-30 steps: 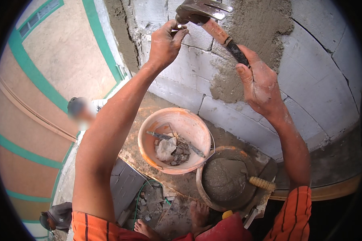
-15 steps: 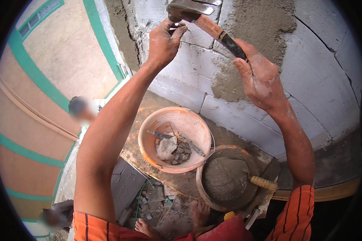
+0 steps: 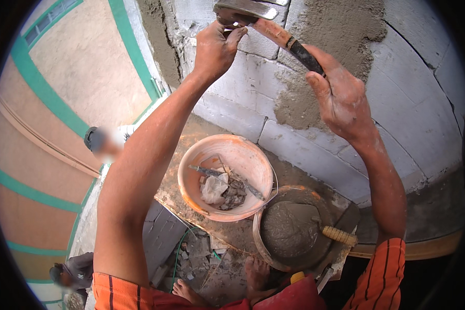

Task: The person hammers a nail into a cinder block wall, then scoops cement from a bucket and applies it to the wall using a trowel. The person smooths the cement over the blocks while standing on a wooden platform.

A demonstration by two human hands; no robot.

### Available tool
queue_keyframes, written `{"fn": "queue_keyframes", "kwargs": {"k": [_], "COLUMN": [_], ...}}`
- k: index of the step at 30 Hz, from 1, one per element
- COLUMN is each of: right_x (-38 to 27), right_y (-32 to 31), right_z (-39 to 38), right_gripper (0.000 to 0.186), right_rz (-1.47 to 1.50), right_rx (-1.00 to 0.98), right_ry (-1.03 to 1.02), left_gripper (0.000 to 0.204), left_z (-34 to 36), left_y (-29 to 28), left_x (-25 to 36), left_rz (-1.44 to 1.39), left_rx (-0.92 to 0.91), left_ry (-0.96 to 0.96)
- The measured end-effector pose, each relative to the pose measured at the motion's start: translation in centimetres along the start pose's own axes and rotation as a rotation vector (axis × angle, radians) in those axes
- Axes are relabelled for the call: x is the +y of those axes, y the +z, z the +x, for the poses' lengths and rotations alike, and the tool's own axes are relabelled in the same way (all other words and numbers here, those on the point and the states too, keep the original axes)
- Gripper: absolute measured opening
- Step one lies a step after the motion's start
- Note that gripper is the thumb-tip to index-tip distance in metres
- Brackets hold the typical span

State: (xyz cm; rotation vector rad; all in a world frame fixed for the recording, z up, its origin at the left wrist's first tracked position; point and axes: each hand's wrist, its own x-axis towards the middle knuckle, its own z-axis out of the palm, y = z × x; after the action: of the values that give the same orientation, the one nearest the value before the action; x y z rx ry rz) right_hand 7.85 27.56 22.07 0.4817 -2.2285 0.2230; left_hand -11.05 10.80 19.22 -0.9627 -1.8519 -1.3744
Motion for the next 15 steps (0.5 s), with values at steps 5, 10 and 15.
{"fn": "queue_keyframes", "kwargs": {"k": [5, 10, 15], "right_x": [0.6, -0.1, 0.9], "right_y": [0.2, -0.2, 0.0], "right_z": [0.7, 1.0, 0.9], "right_gripper": [0.036, 0.035, 0.035], "right_rz": [-0.036, -0.034, -0.033], "right_rx": [-0.105, -0.075, 0.006], "right_ry": [0.11, 0.14, -0.003], "left_gripper": [0.018, 0.02, 0.022], "left_z": [0.1, 0.4, 0.5], "left_y": [0.1, 0.4, 0.2], "left_x": [-0.3, -1.0, -1.3], "left_rz": [-0.045, -0.043, -0.023], "left_rx": [-0.023, 0.014, -0.002], "left_ry": [-0.027, 0.048, -0.006]}}
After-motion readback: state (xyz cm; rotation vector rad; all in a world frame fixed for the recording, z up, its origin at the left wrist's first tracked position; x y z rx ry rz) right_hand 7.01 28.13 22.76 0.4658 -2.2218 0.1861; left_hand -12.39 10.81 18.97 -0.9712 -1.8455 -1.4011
